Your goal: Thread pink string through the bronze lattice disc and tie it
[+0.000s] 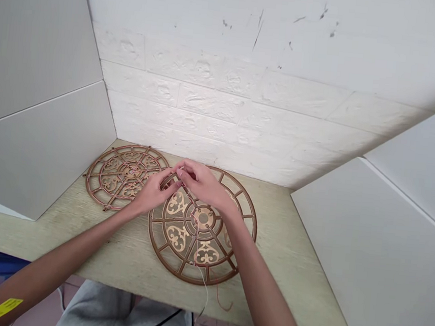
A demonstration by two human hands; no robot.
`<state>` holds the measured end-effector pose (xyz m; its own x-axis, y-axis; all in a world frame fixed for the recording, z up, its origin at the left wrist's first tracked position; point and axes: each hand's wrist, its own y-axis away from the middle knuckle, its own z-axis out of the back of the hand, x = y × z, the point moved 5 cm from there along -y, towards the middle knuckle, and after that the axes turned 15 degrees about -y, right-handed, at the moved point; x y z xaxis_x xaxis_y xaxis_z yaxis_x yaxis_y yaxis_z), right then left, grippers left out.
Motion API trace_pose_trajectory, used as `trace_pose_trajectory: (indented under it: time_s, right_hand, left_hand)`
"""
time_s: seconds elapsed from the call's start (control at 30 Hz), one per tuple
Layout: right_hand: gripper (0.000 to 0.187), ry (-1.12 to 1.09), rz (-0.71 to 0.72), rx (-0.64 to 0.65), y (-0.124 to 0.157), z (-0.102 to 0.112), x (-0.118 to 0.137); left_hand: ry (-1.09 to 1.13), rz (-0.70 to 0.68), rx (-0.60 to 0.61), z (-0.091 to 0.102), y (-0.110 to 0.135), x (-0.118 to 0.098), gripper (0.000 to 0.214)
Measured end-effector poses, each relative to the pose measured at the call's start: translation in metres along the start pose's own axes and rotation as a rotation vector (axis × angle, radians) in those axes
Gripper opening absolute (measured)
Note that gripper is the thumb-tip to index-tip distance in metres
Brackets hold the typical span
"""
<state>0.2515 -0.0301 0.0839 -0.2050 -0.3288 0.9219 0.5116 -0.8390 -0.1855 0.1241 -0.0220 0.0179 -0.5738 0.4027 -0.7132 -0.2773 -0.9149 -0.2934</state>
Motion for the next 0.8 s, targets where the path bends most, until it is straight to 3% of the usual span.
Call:
trace_pose_trajectory:
  time_s: [0.27,0.53,0.63,0.8]
  right_hand:
    - [0.020,0.016,-0.025,0.054,0.001,-0.002,0.004]
    - [0.013,0.297,-0.046,-0.172,0.010,0.011,0.002]
    - [0.010,0.378,-0.054,-0.207,0.012,0.010,0.003]
    - [0.012,0.467,0.050,-0.233,0.008,0.006,0.007]
  left_hand:
    - [-0.034,-0.017,-0.038,0.001,-0.001,0.002,0.043]
    - [-0.025,-0.008,-0.016,0.002,0.000,-0.002,0.043]
    - [-0.028,-0.012,-0.017,0.003,0.001,-0.002,0.041]
    - [-0.013,-0.011,0.001,0.003,0.001,-0.003,0.037]
